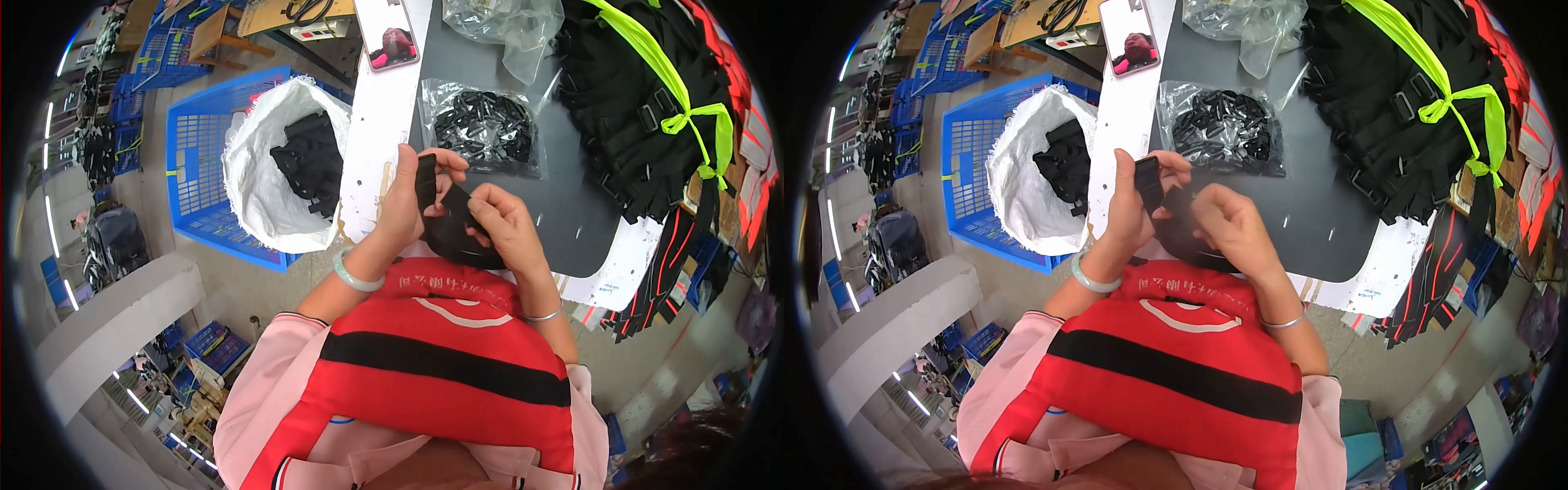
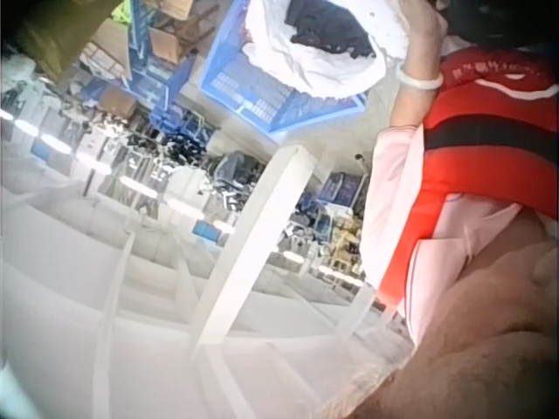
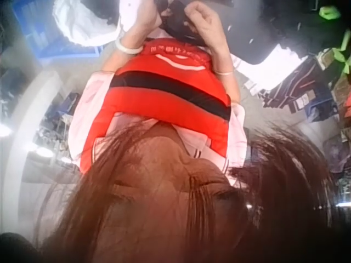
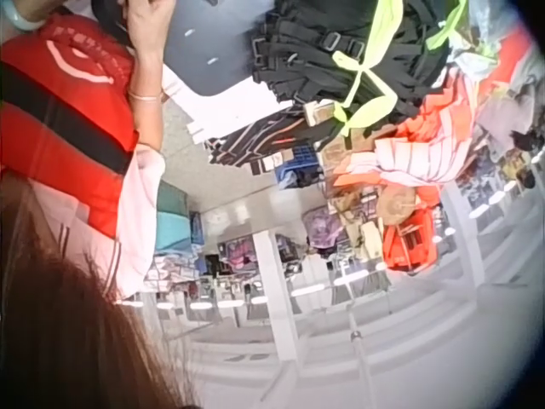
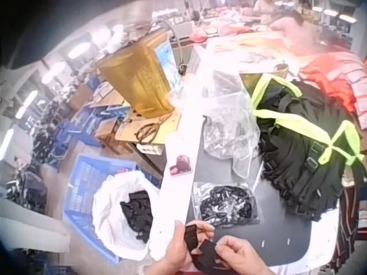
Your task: Assembling plastic buckles onto black nylon straps in a factory setting.
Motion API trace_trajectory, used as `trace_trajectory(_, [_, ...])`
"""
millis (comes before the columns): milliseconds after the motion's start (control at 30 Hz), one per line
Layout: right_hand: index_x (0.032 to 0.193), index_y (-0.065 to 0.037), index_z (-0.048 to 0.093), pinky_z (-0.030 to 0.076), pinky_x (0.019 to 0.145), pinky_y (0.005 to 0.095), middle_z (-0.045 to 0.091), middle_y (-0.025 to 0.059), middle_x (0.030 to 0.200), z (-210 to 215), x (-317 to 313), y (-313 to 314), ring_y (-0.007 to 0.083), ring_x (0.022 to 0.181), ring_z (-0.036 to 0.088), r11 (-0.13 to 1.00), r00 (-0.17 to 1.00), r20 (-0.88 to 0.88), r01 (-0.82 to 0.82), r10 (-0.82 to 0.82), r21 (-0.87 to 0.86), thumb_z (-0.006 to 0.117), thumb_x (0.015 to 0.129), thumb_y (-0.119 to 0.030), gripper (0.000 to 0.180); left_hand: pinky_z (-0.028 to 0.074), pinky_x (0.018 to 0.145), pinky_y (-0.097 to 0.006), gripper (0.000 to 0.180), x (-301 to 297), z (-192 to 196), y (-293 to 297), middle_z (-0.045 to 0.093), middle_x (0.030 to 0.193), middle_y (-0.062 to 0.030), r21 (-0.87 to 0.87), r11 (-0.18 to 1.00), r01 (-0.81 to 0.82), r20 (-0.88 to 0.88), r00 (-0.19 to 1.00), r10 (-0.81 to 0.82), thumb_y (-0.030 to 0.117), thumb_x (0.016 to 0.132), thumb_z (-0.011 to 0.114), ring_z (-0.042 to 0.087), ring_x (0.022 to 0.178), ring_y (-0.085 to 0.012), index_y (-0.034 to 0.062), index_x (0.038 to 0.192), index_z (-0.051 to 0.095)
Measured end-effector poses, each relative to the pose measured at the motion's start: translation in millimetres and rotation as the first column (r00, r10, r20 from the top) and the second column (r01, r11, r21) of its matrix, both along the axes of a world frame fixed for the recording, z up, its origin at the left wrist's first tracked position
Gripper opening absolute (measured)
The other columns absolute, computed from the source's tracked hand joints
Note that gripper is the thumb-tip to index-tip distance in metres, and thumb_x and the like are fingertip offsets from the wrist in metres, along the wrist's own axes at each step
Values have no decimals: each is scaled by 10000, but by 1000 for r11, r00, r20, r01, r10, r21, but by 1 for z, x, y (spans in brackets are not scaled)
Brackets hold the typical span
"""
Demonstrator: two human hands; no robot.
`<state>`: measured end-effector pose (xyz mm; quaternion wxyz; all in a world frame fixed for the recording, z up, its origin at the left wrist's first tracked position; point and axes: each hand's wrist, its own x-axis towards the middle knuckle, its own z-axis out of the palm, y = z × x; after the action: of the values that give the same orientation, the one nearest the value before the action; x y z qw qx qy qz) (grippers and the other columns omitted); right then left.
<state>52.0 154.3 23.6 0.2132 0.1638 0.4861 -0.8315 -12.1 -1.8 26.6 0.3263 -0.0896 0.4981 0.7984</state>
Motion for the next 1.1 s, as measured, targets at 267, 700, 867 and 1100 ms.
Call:
trace_trajectory(267, [824,-63,556,331,478,185,541,3,664,4,-4,-7,44,531,436,998,999,46,5,-2,-70,544,922,-247,210,389,633,-234,732,7,-8,9,524,814,-44,-236,971,-46,-587,803,-104,658,916,242,492,698,-113,11,998,575])
trace_trajectory(700, [875,-52,537,322,500,193,563,28,715,6,10,-7,53,550,416,985,997,-19,74,-78,-154,504,926,-163,126,430,597,-247,555,5,0,-4,559,783,-62,-176,978,114,-676,708,-204,442,723,734,532,654,-137,1,1044,633])
trace_trajectory(867, [911,-46,548,363,535,182,565,22,727,-1,14,2,45,610,482,986,995,-95,6,-23,-169,519,917,-131,90,450,616,-255,513,4,7,-7,606,786,-69,-206,969,138,-660,711,-241,301,639,808,564,676,-148,-4,1019,649])
trace_trajectory(1100, [978,-32,563,434,595,188,566,-14,860,-1,17,-3,50,704,549,984,996,-88,9,-25,-180,553,917,-131,117,490,655,-259,644,7,7,-8,662,856,-83,-208,966,152,-679,689,-255,344,537,860,634,744,-175,7,1045,652])
